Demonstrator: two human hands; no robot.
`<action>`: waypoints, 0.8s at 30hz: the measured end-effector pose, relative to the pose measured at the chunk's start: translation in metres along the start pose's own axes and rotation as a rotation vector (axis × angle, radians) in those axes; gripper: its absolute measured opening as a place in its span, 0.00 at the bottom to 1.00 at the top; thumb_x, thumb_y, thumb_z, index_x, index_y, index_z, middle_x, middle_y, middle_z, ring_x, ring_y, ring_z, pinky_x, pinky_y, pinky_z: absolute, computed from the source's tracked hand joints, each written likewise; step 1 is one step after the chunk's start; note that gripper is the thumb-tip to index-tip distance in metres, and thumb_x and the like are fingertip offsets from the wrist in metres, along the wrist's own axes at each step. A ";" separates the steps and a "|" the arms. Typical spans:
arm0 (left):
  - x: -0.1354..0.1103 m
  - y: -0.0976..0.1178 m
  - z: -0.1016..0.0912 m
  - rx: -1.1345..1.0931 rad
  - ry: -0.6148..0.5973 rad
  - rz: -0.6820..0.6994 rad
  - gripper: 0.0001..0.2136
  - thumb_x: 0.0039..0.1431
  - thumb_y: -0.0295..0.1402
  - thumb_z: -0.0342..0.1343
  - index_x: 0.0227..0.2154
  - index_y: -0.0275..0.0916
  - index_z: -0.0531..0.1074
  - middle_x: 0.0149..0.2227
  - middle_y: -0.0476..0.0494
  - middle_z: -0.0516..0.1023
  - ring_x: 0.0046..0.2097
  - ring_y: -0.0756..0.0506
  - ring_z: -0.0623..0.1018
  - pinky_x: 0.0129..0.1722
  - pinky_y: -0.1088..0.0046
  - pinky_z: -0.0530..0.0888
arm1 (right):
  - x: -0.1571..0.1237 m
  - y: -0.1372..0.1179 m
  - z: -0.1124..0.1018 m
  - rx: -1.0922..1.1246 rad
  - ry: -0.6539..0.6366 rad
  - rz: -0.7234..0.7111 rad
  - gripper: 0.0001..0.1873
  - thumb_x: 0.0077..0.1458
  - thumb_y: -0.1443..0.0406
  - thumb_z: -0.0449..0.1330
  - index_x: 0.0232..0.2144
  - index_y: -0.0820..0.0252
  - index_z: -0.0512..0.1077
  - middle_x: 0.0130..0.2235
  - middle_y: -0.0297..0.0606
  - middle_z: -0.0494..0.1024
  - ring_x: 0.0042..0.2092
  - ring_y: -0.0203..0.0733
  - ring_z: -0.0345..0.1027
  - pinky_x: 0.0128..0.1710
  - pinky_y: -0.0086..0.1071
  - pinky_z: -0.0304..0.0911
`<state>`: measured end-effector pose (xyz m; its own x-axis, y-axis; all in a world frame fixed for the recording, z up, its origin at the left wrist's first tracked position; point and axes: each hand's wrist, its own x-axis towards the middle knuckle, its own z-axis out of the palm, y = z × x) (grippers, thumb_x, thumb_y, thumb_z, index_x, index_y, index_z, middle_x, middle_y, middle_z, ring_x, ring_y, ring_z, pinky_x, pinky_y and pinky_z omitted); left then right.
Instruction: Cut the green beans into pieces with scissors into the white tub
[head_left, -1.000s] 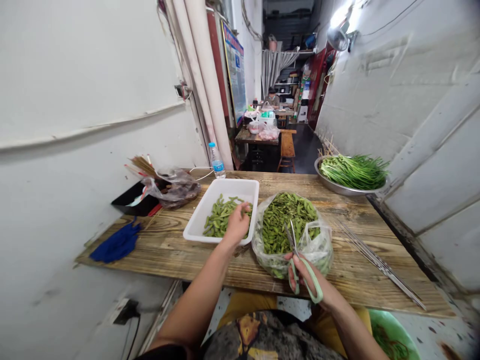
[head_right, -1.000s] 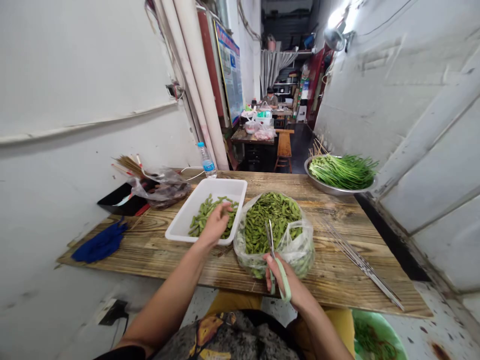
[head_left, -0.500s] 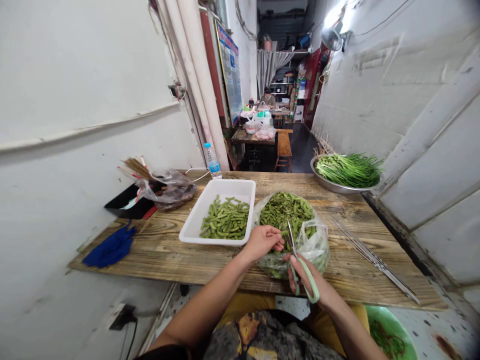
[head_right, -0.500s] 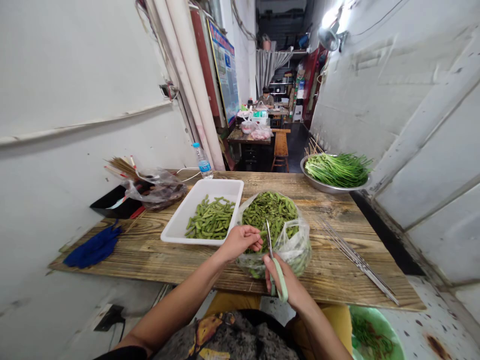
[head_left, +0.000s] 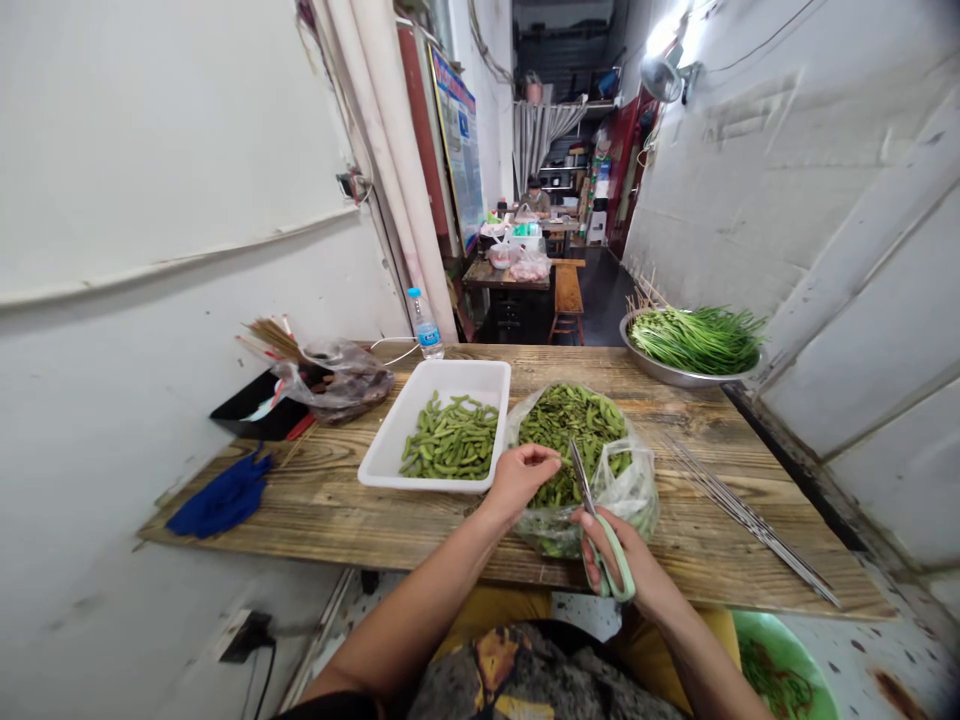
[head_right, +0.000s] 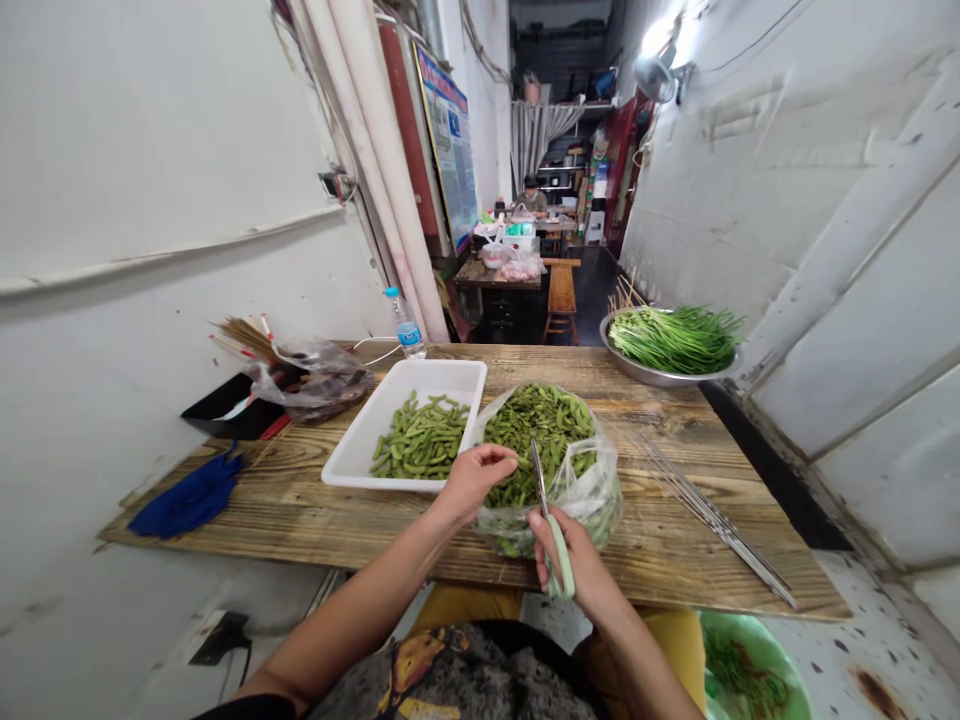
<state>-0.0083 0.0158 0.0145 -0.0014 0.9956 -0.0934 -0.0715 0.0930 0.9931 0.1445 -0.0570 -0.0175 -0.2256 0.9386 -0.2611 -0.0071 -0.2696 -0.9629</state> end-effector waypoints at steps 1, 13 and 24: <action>0.000 0.000 0.000 -0.016 0.004 -0.006 0.09 0.42 0.33 0.62 0.25 0.33 0.73 0.22 0.49 0.74 0.25 0.53 0.71 0.23 0.78 0.64 | 0.000 0.000 0.000 0.006 -0.009 0.007 0.22 0.52 0.46 0.55 0.34 0.59 0.64 0.18 0.24 0.64 0.14 0.29 0.56 0.13 0.24 0.56; 0.004 -0.011 -0.010 0.132 -0.154 0.015 0.12 0.49 0.41 0.56 0.26 0.34 0.74 0.21 0.49 0.73 0.20 0.53 0.67 0.20 0.78 0.61 | -0.011 -0.013 -0.001 -0.131 -0.085 -0.061 0.23 0.58 0.47 0.48 0.43 0.59 0.64 0.22 0.28 0.67 0.24 0.36 0.63 0.26 0.30 0.61; -0.002 0.004 -0.018 0.517 -0.305 0.173 0.16 0.54 0.37 0.48 0.15 0.36 0.69 0.16 0.52 0.65 0.22 0.52 0.62 0.24 0.76 0.57 | -0.004 -0.007 -0.004 -0.193 -0.100 -0.058 0.23 0.55 0.47 0.52 0.41 0.60 0.65 0.17 0.23 0.59 0.17 0.31 0.54 0.17 0.26 0.54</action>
<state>-0.0268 0.0138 0.0173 0.3203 0.9471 0.0201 0.3968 -0.1534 0.9050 0.1495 -0.0584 -0.0099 -0.3258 0.9227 -0.2060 0.1613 -0.1604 -0.9738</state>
